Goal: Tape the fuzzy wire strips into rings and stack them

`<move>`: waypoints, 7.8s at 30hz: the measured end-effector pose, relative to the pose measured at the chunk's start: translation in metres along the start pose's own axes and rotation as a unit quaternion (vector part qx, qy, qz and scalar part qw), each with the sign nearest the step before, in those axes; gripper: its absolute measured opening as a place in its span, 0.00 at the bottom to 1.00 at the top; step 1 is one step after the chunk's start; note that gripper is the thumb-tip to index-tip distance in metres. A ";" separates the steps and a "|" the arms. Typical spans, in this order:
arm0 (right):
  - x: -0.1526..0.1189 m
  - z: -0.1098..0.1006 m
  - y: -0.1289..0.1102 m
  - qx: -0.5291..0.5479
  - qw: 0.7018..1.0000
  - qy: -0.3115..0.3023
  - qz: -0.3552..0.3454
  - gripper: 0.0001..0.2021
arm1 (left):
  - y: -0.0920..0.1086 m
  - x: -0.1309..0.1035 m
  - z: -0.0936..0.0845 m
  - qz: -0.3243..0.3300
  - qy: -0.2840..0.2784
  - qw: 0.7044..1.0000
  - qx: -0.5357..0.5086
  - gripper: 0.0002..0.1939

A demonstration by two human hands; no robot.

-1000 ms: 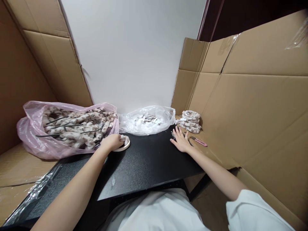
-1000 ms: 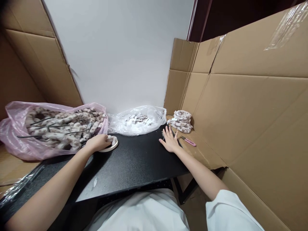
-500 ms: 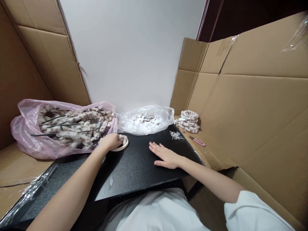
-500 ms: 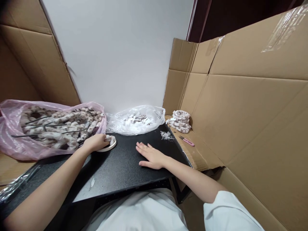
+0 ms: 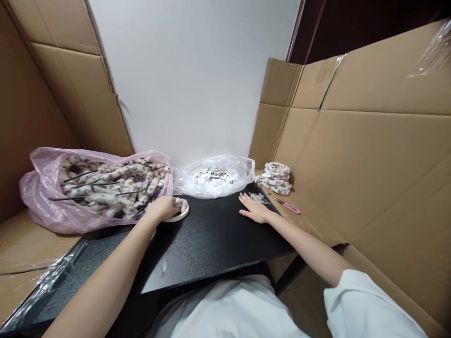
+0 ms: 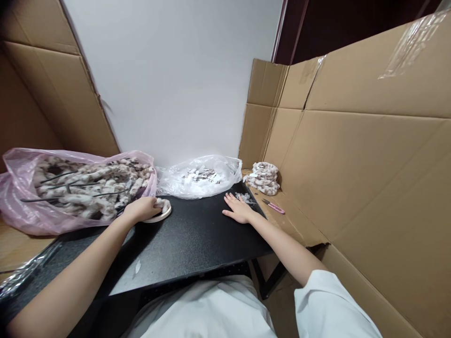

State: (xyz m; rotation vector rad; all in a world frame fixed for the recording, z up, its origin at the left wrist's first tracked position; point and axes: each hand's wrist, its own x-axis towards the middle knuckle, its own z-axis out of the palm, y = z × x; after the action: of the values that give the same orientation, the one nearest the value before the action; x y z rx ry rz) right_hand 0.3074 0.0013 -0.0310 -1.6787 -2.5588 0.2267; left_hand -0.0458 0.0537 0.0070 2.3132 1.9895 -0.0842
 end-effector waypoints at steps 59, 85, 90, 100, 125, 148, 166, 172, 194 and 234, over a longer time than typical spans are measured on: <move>0.076 0.018 -0.098 0.774 0.603 0.173 0.080 0.15 | 0.085 -0.023 0.042 0.171 -0.024 0.683 -0.710 0.15; 0.065 0.014 -0.101 0.577 0.781 0.231 -0.051 0.10 | 0.076 -0.022 0.045 0.147 0.198 0.828 -0.503 0.12; 0.056 0.009 -0.108 0.472 0.833 0.265 -0.113 0.05 | 0.076 -0.020 0.047 0.147 0.182 0.815 -0.531 0.12; 0.067 0.016 -0.102 0.744 0.652 0.147 0.020 0.17 | 0.077 -0.014 0.051 0.144 0.168 0.769 -0.600 0.14; 0.068 0.016 -0.098 0.728 0.660 0.185 0.027 0.14 | 0.064 -0.021 0.030 0.286 0.179 0.907 -0.253 0.14; 0.069 0.019 -0.097 0.749 0.645 0.144 0.043 0.25 | 0.069 -0.027 0.031 0.227 0.204 0.936 -0.174 0.15; 0.062 0.015 -0.109 0.718 0.685 0.122 0.015 0.18 | 0.068 -0.027 0.030 0.249 0.184 0.930 -0.196 0.15; 0.070 0.017 -0.104 0.674 0.690 0.261 0.041 0.17 | 0.068 -0.029 0.028 0.192 0.179 0.945 -0.195 0.16; 0.061 0.019 -0.117 0.365 0.854 0.363 -0.075 0.14 | 0.071 -0.027 0.031 0.226 0.155 0.898 -0.344 0.18; 0.059 0.014 -0.096 0.510 0.839 0.148 -0.117 0.10 | 0.054 -0.021 0.028 0.196 -0.219 0.709 -0.640 0.20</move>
State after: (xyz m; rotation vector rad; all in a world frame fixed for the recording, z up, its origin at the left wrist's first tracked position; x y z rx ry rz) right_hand 0.1950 0.0166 -0.0306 -0.8766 -1.7882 0.9980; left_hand 0.0047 0.0220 -0.0175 1.4229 0.7260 0.5423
